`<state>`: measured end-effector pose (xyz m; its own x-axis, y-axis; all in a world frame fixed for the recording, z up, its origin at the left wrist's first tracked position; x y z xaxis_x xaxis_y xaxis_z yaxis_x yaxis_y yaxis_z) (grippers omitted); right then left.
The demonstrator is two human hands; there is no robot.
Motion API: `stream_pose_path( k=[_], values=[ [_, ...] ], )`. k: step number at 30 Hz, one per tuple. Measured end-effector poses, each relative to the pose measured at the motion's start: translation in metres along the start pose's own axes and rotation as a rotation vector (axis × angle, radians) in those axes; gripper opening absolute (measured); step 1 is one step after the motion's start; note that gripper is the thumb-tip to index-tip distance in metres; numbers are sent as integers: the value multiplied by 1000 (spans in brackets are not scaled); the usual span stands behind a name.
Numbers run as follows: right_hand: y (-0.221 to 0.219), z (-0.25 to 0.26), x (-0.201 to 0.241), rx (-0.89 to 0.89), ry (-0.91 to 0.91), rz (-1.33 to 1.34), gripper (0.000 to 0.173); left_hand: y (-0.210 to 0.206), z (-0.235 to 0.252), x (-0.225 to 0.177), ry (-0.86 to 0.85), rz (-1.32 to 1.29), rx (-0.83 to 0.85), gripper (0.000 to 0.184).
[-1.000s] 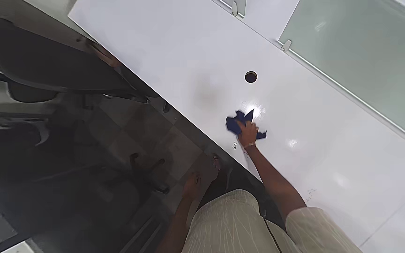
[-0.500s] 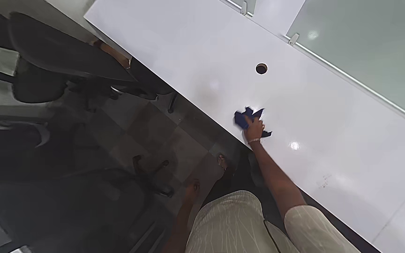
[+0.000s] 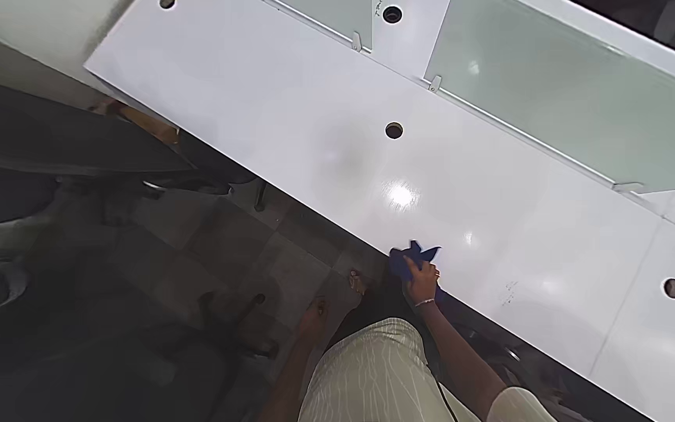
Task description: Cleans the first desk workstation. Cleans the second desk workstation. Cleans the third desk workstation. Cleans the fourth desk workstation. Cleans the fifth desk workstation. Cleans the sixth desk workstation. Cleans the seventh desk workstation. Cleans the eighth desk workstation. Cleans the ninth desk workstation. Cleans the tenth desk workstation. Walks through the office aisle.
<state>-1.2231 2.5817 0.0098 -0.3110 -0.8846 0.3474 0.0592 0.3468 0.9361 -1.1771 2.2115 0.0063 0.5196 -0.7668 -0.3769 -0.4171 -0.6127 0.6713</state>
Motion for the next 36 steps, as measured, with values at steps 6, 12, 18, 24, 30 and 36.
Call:
stream_pose_path(
  k=[6, 12, 18, 24, 30, 36],
  values=[
    [20, 145, -73, -122, -142, -20, 60, 5, 35, -82, -91, -34, -18, 36],
    [4, 268, -28, -265, -212, 56, 61, 3, 56, -129, -87, -69, -72, 36],
    [-36, 236, 53, 226, 737, 445, 56, 1, 79, -166, -62, -40, -57, 36],
    [3, 484, -4, -73, 245, 156, 59, 18, 86, -198, 20, -114, -161, 34],
    [5, 385, -17, -13, 190, 209, 65, 13, 78, -186, 13, -176, -226, 35],
    [-14, 112, -10, 451, 790, 511, 45, 4, 85, -179, 38, -108, -100, 37]
  ],
)
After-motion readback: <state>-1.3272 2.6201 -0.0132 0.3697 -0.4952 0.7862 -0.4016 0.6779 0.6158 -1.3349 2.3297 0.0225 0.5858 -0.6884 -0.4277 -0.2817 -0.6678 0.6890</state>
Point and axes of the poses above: each hand's wrist, its own z-axis towards the middle knuckle, its own y-axis out of the back of the hand, x = y × z, the point moved 2 cm from there along z, towards the middle knuckle, and after that the axes turned 13 degrees about -x, right-handed, at the moved point
